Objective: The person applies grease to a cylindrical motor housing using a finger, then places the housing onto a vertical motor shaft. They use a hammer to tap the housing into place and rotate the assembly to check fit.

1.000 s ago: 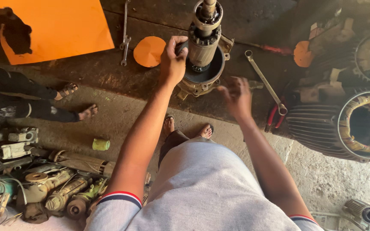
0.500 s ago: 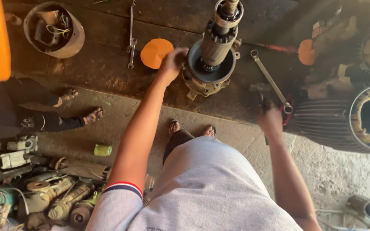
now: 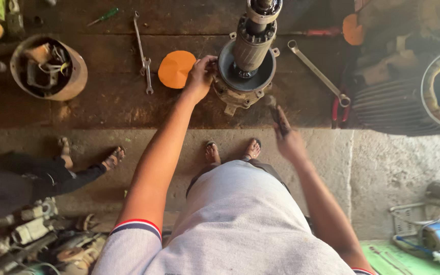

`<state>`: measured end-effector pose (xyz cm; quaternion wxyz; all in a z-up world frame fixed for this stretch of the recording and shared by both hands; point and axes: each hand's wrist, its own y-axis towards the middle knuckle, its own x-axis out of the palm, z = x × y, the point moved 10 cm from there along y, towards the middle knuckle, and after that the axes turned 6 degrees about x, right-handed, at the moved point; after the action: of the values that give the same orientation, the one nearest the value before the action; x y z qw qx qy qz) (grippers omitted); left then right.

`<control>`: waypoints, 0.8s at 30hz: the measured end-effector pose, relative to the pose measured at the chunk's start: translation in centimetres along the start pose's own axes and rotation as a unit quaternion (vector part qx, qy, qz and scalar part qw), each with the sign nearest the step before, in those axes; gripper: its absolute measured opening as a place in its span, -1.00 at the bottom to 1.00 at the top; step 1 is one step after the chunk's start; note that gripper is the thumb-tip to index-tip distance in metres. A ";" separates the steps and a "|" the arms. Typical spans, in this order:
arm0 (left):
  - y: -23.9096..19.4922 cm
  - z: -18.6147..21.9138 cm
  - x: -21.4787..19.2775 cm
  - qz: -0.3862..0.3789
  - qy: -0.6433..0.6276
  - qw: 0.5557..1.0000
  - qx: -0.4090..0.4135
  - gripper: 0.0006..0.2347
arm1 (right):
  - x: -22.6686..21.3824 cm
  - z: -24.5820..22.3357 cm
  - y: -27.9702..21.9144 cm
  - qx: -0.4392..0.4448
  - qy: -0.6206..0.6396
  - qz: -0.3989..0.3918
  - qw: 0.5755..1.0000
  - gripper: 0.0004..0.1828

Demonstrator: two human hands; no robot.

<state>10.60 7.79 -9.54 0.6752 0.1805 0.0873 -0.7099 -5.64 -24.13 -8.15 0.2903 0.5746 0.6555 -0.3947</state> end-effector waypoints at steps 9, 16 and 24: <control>0.1 1.0 -0.4 -0.068 -0.008 0.997 0.032 -0.66 | -6.5 1.1 -5.1 0.023 0.602 0.201 0.772 -0.59; 0.6 1.7 -0.8 -0.084 -0.005 0.996 0.040 -0.72 | 0.4 -1.1 -1.7 0.213 0.305 0.041 0.928 -0.69; 0.1 0.5 -0.2 -0.085 -0.018 0.996 0.019 -0.71 | -5.7 2.1 -6.7 -0.013 0.641 0.362 0.677 -0.69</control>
<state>10.62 7.82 -8.95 0.6108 0.1720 0.0765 -0.7691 -11.38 -29.03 -3.28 -0.0733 0.8754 0.4269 0.2146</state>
